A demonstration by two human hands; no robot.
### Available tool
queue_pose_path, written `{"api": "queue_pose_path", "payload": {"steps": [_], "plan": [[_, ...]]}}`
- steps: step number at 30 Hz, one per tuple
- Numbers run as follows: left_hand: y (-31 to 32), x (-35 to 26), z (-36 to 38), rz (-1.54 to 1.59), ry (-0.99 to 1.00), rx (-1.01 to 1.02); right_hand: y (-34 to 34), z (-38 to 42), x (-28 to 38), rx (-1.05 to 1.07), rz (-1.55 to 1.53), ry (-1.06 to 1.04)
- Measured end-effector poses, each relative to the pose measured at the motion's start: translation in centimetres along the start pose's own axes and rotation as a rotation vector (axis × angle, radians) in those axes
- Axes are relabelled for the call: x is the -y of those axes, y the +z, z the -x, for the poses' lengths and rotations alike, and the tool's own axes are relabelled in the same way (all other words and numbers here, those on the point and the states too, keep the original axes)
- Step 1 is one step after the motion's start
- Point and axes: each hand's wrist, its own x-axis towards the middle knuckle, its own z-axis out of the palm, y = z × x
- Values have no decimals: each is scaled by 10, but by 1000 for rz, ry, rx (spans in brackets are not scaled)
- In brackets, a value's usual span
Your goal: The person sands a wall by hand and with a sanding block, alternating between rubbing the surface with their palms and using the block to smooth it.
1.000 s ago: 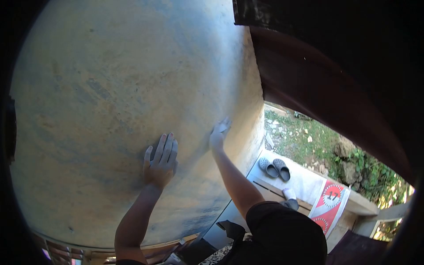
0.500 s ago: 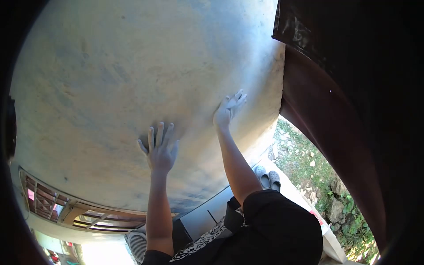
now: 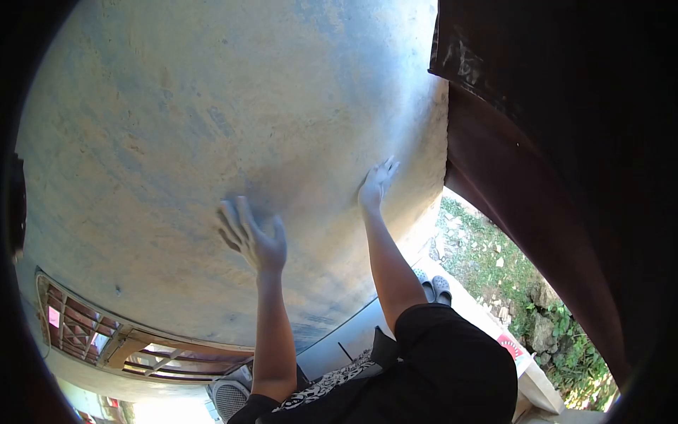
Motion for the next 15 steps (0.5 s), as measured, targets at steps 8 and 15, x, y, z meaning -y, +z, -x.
{"api": "queue_pose_path", "payload": {"steps": [8,15], "plan": [[42,-23,-29,-268,34,-301,4,24,132,253,198,-240],[61,-27,-25,-309,103,-395,-30,-7,-8,146,176,-216]]}}
